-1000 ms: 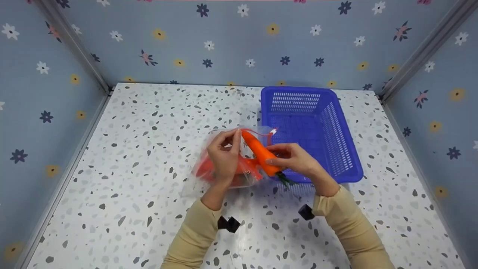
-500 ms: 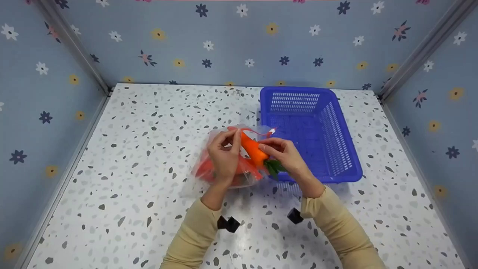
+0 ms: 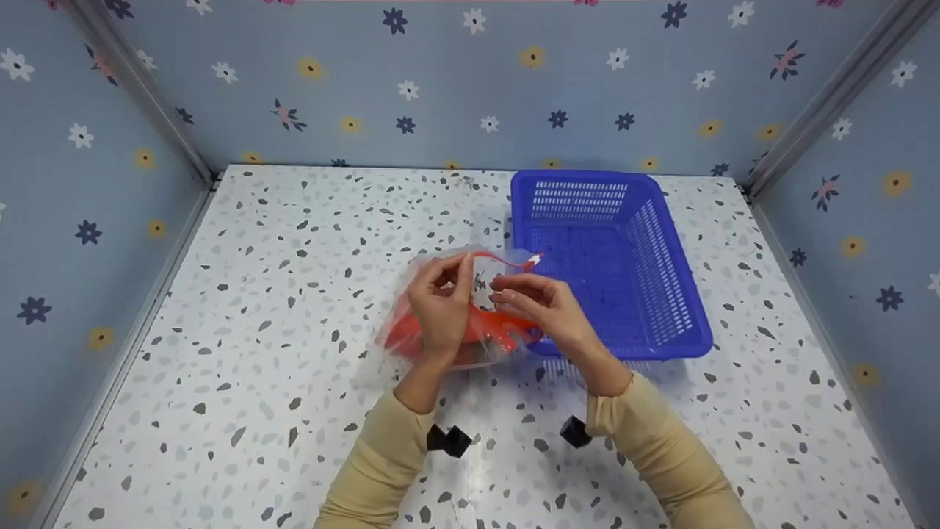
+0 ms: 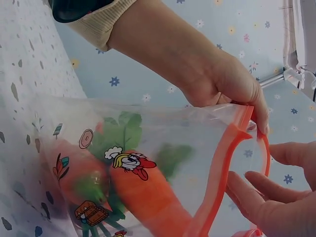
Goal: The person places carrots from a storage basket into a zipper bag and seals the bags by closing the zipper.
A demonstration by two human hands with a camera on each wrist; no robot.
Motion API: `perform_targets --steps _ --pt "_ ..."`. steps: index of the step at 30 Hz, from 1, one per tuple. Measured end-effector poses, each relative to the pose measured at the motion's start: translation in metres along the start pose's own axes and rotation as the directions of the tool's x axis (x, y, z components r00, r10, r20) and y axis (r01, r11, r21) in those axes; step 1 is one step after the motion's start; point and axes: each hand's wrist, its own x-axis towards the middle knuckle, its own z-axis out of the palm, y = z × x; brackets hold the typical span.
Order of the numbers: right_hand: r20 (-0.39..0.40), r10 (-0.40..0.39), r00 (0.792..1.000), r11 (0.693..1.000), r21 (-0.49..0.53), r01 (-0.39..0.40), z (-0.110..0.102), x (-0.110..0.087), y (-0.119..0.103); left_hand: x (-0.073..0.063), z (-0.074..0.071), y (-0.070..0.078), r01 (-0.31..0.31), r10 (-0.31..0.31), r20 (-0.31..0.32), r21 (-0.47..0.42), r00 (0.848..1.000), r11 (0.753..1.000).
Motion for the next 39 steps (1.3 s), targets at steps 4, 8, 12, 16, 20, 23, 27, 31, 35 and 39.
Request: perform_targets --steps 4,8,12,16,20,23,27,31,35,39 --pt "-0.012 -0.035 0.999 0.998 -0.056 0.035 -0.005 -0.001 -0.004 0.001 -0.001 0.001 0.015 -0.015 0.005 -0.006 1.000 1.000" --pt "-0.058 -0.073 0.996 0.994 -0.087 0.068 -0.012 -0.002 -0.008 0.004 -0.003 0.004 0.021 -0.021 0.009 -0.007 1.000 1.000" --pt "-0.102 -0.139 0.985 0.985 -0.121 0.126 -0.019 -0.002 -0.012 0.008 -0.005 0.008 0.013 -0.013 0.007 -0.002 1.000 1.000" --pt "-0.136 -0.217 0.967 0.966 -0.175 0.192 -0.027 0.000 -0.014 0.013 -0.007 0.026 -0.008 0.007 0.009 0.010 1.000 1.000" --pt "-0.182 -0.270 0.946 0.948 -0.222 0.228 -0.035 0.002 -0.015 0.018 -0.008 0.040 -0.029 0.029 0.015 0.020 0.999 0.999" --pt "-0.198 -0.294 0.935 0.940 -0.239 0.245 -0.041 0.005 -0.015 0.020 -0.009 0.043 -0.043 0.043 0.019 0.014 0.999 0.999" --pt "-0.204 -0.306 0.930 0.929 -0.278 0.244 -0.042 0.005 -0.023 0.024 -0.010 0.047 -0.055 0.054 0.031 0.016 0.998 0.998" --pt "-0.183 -0.306 0.934 0.914 -0.331 0.235 -0.041 0.007 -0.030 0.027 -0.011 0.046 -0.068 0.066 0.057 0.025 0.996 0.997" --pt "-0.105 -0.274 0.956 0.899 -0.381 0.216 -0.046 0.013 -0.031 0.030 -0.013 0.032 -0.088 0.084 0.098 0.030 0.992 0.996" --pt "-0.005 -0.237 0.971 0.878 -0.429 0.212 -0.048 0.019 -0.033 0.032 -0.014 0.026 -0.100 0.092 0.137 0.047 0.986 0.994"
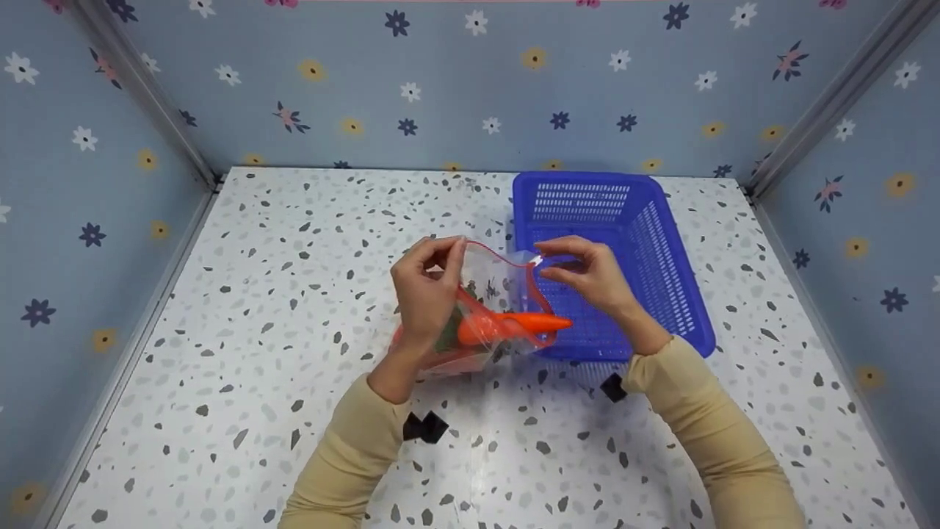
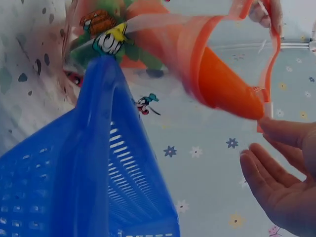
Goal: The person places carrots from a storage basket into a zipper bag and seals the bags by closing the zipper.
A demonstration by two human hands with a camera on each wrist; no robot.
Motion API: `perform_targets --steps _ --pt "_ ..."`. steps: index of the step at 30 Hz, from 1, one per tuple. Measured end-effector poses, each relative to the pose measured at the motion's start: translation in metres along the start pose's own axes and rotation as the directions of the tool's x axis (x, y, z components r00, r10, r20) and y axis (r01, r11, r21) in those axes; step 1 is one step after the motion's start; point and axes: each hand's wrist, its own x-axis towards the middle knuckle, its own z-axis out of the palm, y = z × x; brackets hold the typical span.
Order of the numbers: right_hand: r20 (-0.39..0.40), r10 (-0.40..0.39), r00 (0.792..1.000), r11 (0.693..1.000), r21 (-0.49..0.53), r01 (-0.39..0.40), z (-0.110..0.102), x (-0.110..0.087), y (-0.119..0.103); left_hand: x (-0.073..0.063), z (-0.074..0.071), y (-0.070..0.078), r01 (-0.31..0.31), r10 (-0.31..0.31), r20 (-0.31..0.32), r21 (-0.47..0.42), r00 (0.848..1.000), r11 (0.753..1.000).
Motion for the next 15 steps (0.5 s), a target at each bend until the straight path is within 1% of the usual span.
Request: perform_targets --steps 3,8,11,15 --pt "0.046 -0.027 0.999 0.999 -0.029 0.029 0.000 0.004 0.003 0.001 -0.002 0.002 0.008 -0.009 0.030 0.009 1.000 1.000" --pt "0.040 -0.093 0.995 0.995 -0.034 0.094 0.001 0.007 0.007 0.005 -0.005 0.006 0.040 -0.041 0.076 0.026 0.996 0.999" --pt "0.023 -0.142 0.990 0.990 0.013 0.142 0.002 0.007 0.010 0.008 -0.008 0.007 0.039 -0.041 0.081 0.028 0.996 0.999" --pt "-0.007 -0.209 0.978 0.969 0.132 0.208 0.002 0.009 0.018 0.011 -0.012 0.006 0.037 -0.039 0.083 0.032 0.996 0.999"
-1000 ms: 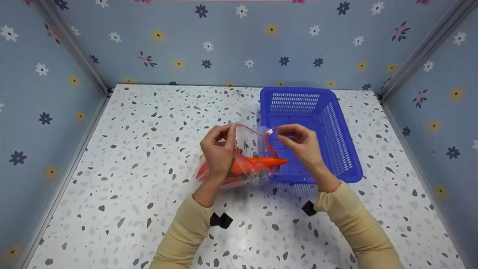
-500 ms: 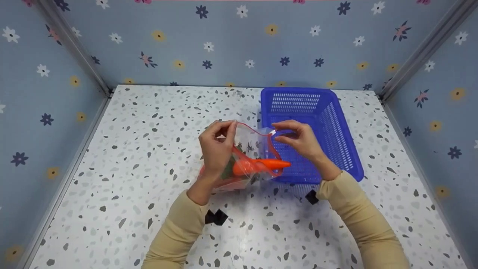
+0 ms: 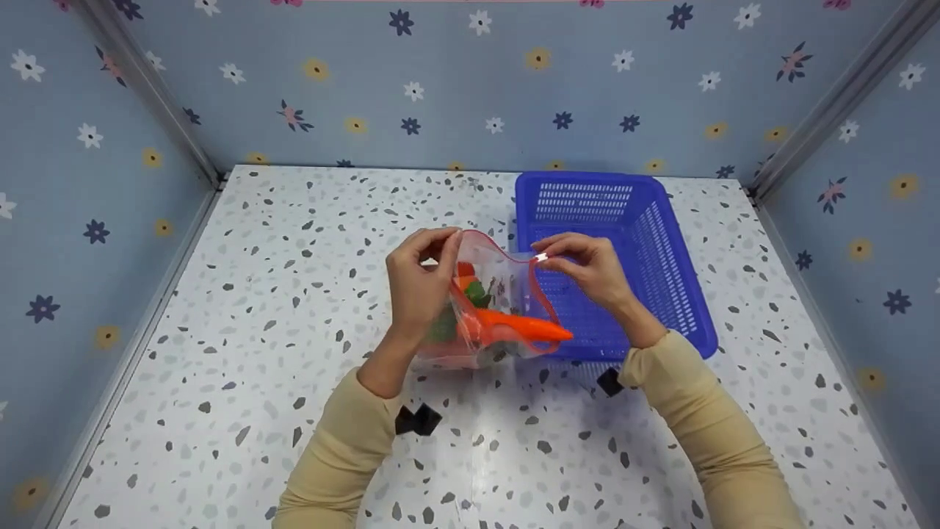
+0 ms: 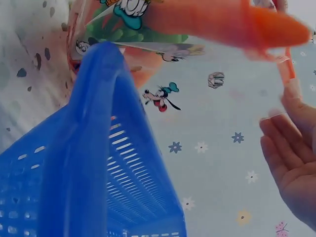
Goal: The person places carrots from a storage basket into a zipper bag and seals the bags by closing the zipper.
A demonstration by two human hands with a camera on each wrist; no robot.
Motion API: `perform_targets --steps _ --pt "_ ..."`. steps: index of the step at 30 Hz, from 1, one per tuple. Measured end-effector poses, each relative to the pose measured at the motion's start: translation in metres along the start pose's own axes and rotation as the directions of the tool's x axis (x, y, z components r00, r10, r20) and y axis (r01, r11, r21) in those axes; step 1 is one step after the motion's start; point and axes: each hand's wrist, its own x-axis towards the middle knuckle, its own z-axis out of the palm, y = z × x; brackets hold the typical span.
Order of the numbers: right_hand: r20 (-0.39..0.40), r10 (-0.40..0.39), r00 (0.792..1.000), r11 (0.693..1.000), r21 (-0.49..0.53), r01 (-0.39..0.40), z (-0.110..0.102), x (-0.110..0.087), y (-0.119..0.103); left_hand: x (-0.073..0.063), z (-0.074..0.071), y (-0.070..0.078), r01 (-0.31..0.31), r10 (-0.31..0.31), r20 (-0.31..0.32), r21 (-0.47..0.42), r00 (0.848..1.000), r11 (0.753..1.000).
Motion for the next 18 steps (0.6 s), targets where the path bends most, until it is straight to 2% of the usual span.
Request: perform_targets --steps 5,10,14,18 --pt "-0.027 -0.092 0.995 0.991 0.098 0.095 0.000 0.003 0.004 0.004 -0.006 0.002 0.020 -0.021 0.014 0.028 1.000 0.999" --pt "-0.149 -0.172 0.974 0.981 0.063 0.183 0.004 0.008 -0.001 0.007 -0.013 0.007 0.040 -0.043 0.050 0.050 0.998 0.998" --pt "-0.281 -0.166 0.945 0.980 0.059 0.189 0.008 0.014 -0.005 0.009 -0.018 0.011 0.051 -0.057 0.089 0.064 0.994 0.997" --pt "-0.372 -0.142 0.917 0.984 0.050 0.172 0.015 0.021 -0.010 0.011 -0.025 0.015 0.054 -0.066 0.111 0.109 0.992 0.993"
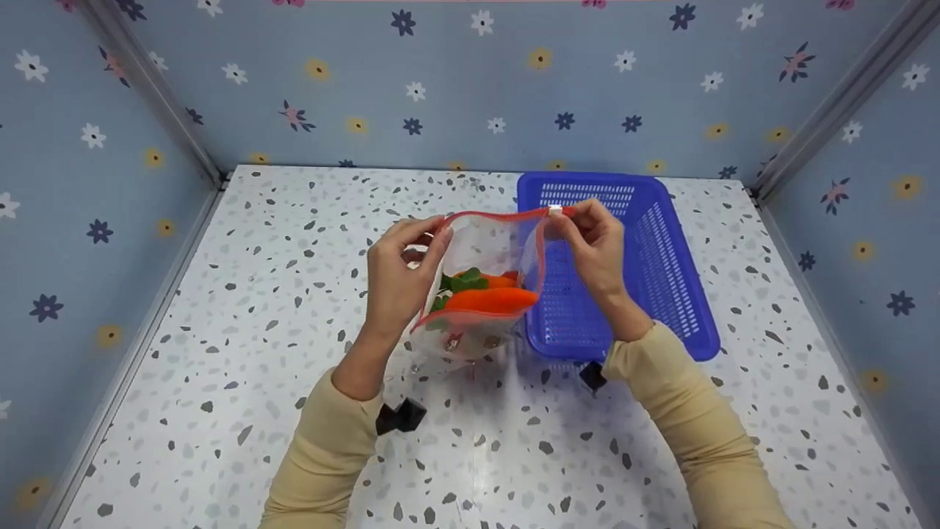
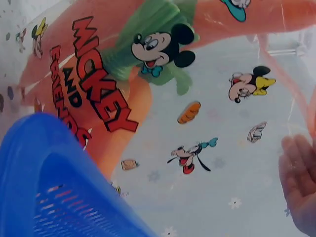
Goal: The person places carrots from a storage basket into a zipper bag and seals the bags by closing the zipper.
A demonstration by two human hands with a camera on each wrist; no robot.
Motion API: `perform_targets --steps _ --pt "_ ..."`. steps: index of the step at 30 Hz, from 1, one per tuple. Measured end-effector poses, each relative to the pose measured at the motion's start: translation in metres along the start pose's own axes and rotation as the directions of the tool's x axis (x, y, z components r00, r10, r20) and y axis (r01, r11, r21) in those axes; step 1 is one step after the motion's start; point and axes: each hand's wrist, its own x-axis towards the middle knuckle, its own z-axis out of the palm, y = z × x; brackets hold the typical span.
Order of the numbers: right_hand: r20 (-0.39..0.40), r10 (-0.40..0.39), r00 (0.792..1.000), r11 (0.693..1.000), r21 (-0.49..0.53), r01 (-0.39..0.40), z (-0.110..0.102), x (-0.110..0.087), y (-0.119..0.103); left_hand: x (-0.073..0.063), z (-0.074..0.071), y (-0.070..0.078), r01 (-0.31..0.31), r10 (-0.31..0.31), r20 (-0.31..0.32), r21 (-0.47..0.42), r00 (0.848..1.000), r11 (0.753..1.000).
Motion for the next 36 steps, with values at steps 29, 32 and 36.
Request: perform_targets --steps 29,32,36 --pt "-0.181 0.007 0.983 0.999 -0.051 -0.016 0.044 0.022 -0.012 -0.001 -0.023 0.037 -0.153 0.132 0.115 0.194 0.985 0.969" --pt "-0.179 0.004 0.984 1.000 -0.029 -0.010 0.048 0.024 -0.018 -0.001 -0.024 0.037 -0.159 0.143 0.093 0.193 0.985 0.968" --pt "-0.182 0.007 0.983 1.000 -0.026 -0.012 0.053 0.024 -0.028 0.000 -0.024 0.035 -0.159 0.149 0.063 0.219 0.987 0.963"
